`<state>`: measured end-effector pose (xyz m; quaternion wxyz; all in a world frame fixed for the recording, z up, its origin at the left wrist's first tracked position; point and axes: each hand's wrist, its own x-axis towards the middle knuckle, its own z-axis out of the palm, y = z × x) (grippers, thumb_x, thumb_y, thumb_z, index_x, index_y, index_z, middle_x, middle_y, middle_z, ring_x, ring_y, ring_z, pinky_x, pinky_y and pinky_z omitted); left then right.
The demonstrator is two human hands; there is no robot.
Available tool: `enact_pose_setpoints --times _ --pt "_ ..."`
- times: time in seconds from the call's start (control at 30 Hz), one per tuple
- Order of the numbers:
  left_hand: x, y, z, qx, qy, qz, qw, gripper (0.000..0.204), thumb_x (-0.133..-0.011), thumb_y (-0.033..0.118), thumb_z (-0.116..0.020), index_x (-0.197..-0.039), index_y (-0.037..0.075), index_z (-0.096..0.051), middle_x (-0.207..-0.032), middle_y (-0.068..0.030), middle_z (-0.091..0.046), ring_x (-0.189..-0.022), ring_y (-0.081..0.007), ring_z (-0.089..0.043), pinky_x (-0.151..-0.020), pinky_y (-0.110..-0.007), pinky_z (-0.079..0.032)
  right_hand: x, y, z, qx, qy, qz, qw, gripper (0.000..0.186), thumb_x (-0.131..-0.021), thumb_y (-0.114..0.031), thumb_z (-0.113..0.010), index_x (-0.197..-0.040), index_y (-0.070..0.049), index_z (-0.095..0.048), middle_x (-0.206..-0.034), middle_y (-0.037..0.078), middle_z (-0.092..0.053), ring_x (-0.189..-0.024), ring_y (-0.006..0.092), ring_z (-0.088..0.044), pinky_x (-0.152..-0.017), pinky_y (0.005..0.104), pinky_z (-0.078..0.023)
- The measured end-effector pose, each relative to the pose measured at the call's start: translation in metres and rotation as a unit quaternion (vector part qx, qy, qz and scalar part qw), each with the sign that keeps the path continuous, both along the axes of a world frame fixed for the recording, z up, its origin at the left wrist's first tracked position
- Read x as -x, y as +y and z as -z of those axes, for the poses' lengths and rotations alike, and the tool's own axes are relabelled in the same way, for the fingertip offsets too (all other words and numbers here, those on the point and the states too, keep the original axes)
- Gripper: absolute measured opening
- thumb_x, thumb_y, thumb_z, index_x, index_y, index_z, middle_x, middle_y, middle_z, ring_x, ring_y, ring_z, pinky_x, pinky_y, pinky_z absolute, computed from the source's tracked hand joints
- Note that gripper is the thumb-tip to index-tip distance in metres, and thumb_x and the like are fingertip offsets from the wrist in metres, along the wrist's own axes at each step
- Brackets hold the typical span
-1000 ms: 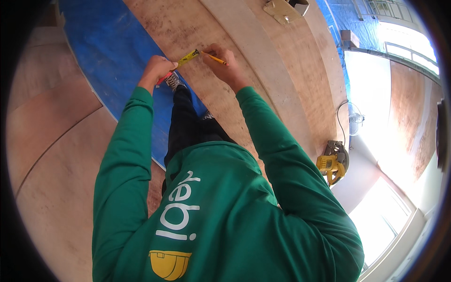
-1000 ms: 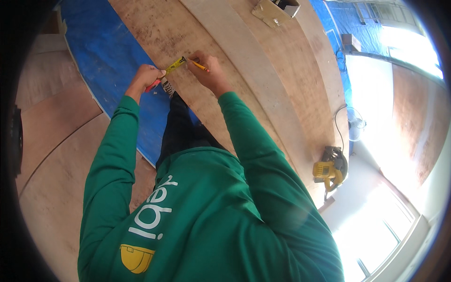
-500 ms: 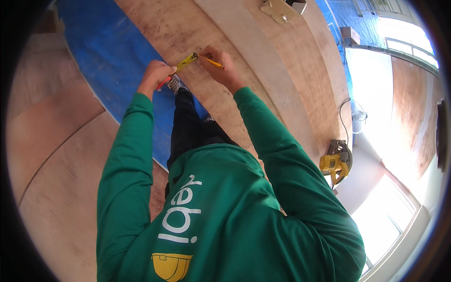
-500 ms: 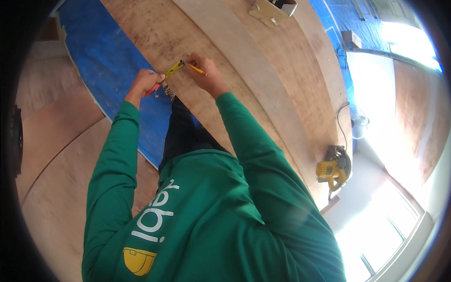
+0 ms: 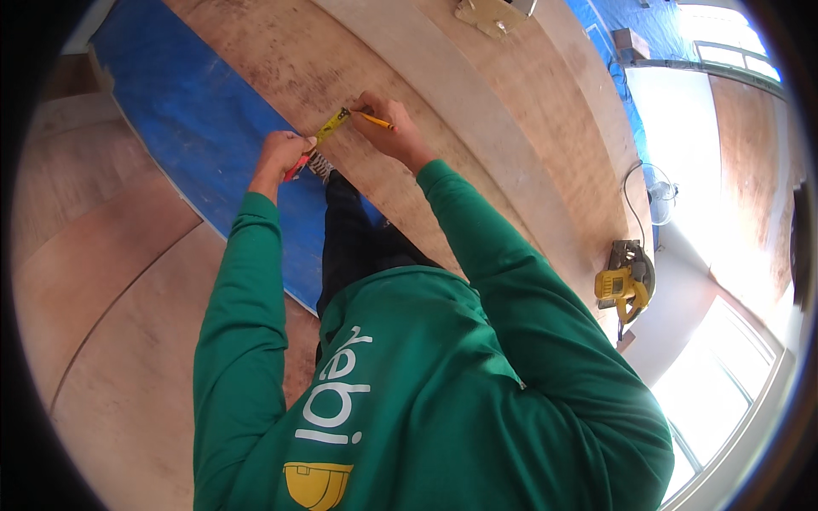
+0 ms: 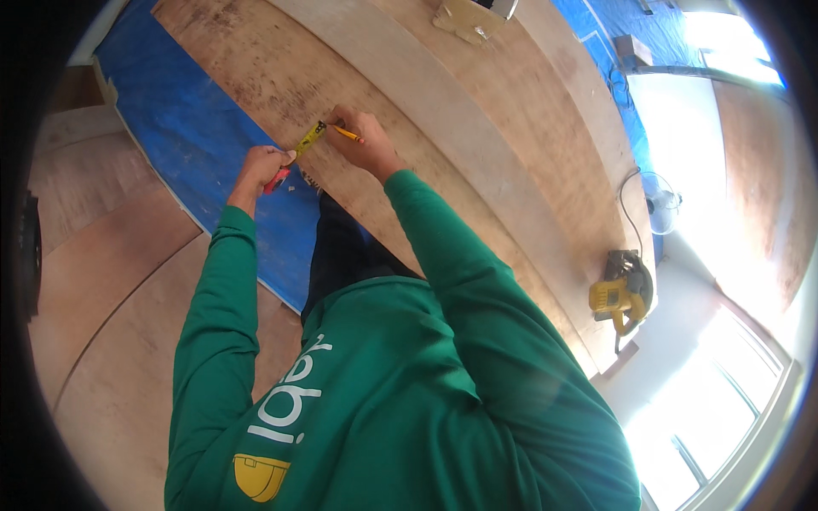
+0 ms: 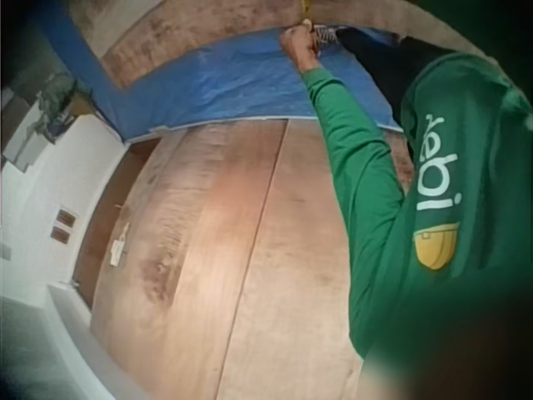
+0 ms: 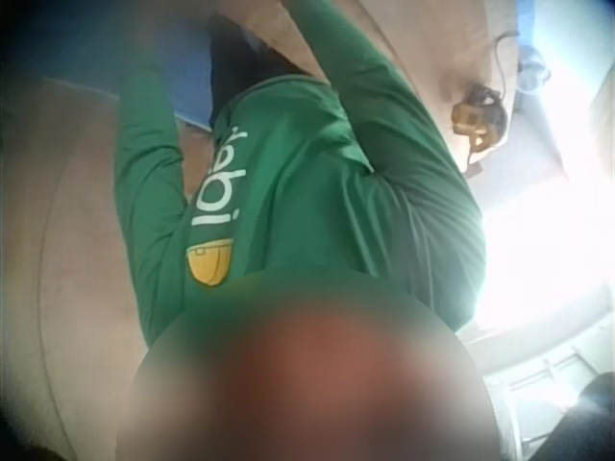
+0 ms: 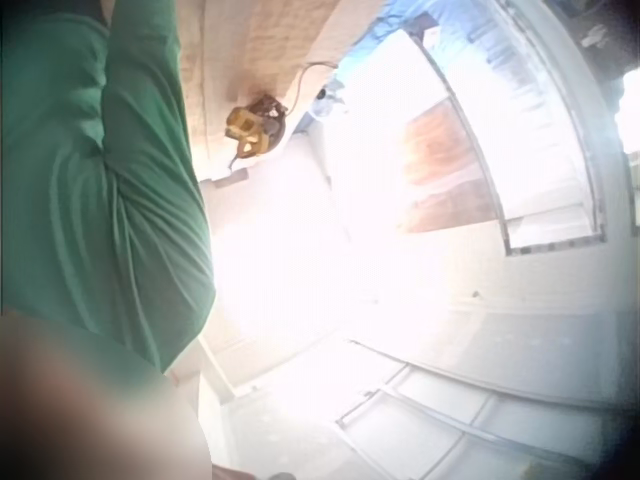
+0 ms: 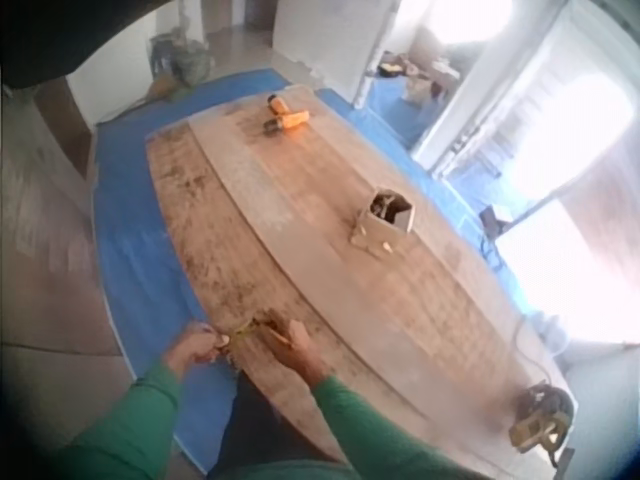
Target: The person plugs in a circular saw, then uses a tape measure and pencil to mark multiple points on a large plywood sheet. The person repeatedly measures and marks the wood without cutting it during the clip.
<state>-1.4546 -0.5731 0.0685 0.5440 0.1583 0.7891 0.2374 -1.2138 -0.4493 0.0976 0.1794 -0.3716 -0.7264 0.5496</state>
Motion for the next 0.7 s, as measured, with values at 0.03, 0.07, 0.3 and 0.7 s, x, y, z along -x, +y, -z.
enact_pose_setpoints --times 0.03,0.07,0.3,0.7 --pt "0.000 0.000 -0.001 -0.010 0.005 0.010 1.000 0.027 -0.093 0.021 -0.089 -0.086 -0.001 -0.075 -0.075 -0.0086 -0.072 -0.059 -0.0181 -0.063 -0.055 -0.040 -0.050 0.000 0.000 0.000 -0.003 -0.013 -0.002 1.000 0.026 -0.102 -0.022 -0.075 -0.113 0.001 -0.074 -0.098 0.016 -0.080 -0.087 0.0220 -0.075 -0.078 0.0374 -0.058" --pt "-0.001 -0.001 -0.001 -0.016 0.006 0.019 1.000 0.027 -0.093 0.021 -0.089 -0.086 -0.001 -0.075 -0.076 -0.0085 -0.072 -0.059 -0.0180 -0.063 -0.055 -0.039 -0.050 0.000 0.001 0.000 -0.006 -0.023 -0.008 1.000 0.026 -0.102 -0.022 -0.075 -0.113 0.001 -0.074 -0.098 0.016 -0.080 -0.088 0.0224 -0.075 -0.078 0.0375 -0.058" --pt "-0.002 0.001 -0.005 0.000 0.000 0.002 1.000 0.026 -0.093 0.021 -0.089 -0.088 -0.001 -0.075 -0.074 -0.0076 -0.071 -0.057 -0.0178 -0.062 -0.053 -0.040 -0.050 0.001 0.000 -0.003 -0.010 -0.007 0.005 1.000 0.026 -0.102 -0.022 -0.075 -0.113 0.002 -0.074 -0.098 0.018 -0.080 -0.087 0.0263 -0.077 -0.077 0.0393 -0.059" --pt "-0.005 0.004 -0.011 -0.003 0.036 0.022 0.999 0.025 -0.096 0.021 -0.086 -0.088 -0.001 -0.076 -0.073 -0.0062 -0.069 -0.058 -0.0157 -0.061 -0.053 -0.037 -0.048 0.003 0.001 0.001 -0.009 -0.037 0.009 0.999 0.022 -0.096 -0.019 -0.075 -0.110 -0.002 -0.074 -0.095 0.022 -0.078 -0.089 0.0383 -0.078 -0.077 0.0451 -0.059"
